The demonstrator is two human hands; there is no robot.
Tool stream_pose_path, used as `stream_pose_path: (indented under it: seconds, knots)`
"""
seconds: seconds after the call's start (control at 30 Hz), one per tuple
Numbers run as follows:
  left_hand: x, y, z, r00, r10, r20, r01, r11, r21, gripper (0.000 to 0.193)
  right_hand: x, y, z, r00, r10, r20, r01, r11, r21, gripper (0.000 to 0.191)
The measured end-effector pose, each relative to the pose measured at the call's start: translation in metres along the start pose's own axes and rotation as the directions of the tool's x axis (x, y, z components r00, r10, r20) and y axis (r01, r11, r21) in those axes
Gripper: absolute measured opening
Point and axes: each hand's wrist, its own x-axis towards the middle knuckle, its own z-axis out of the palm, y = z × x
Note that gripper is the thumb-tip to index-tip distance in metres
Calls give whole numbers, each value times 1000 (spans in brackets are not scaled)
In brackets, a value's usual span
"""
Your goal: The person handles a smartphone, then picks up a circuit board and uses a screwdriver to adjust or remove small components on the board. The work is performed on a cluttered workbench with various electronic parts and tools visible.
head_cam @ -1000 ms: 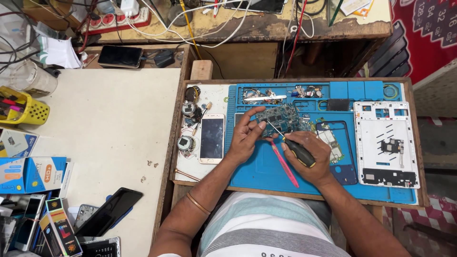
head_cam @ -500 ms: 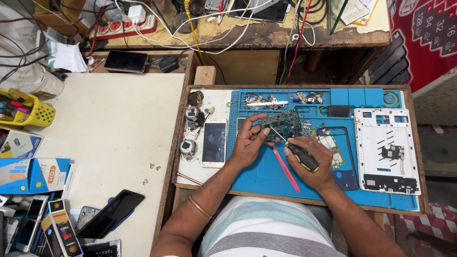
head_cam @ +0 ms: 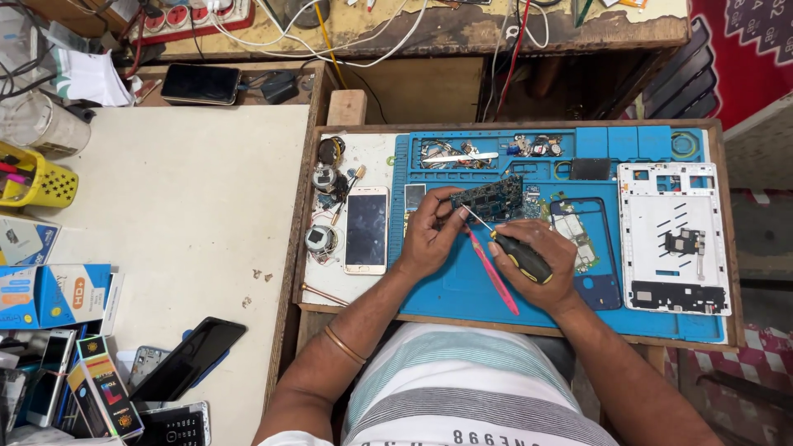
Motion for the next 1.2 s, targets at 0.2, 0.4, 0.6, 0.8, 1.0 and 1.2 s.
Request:
stream_pose_path:
  seconds: [0.2, 0.4, 0.6, 0.8, 1.0, 1.2]
  knots:
    - [1, 2, 1, 1000, -16, 0, 16, 999, -29, 30, -1, 0, 0, 998, 67, -17, -67, 997, 32, 26]
    - [1, 7, 1, 1000, -13, 23, 15, 999, -49, 27, -6, 5, -1, 968, 243, -62, -235, 965, 114, 22]
    - [2, 7, 1, 999, -21, 28, 23, 999, -48, 26, -10, 10, -2, 953, 298, -55, -285, 942, 177, 22]
    - [1, 10, 1, 998, 40, 54, -44, 996, 77, 26, -10, 11, -1, 982, 182, -50, -172, 972, 159, 23]
    - [-1, 11, 1, 996, 77, 43, -83, 987, 141, 27, -13, 13, -2, 963, 266, -33, -255, 949, 187, 22]
    - [-1, 10, 1, 997, 78, 27, -80, 995, 63, 27, -10, 13, -3, 956, 290, -40, -277, 940, 200, 20]
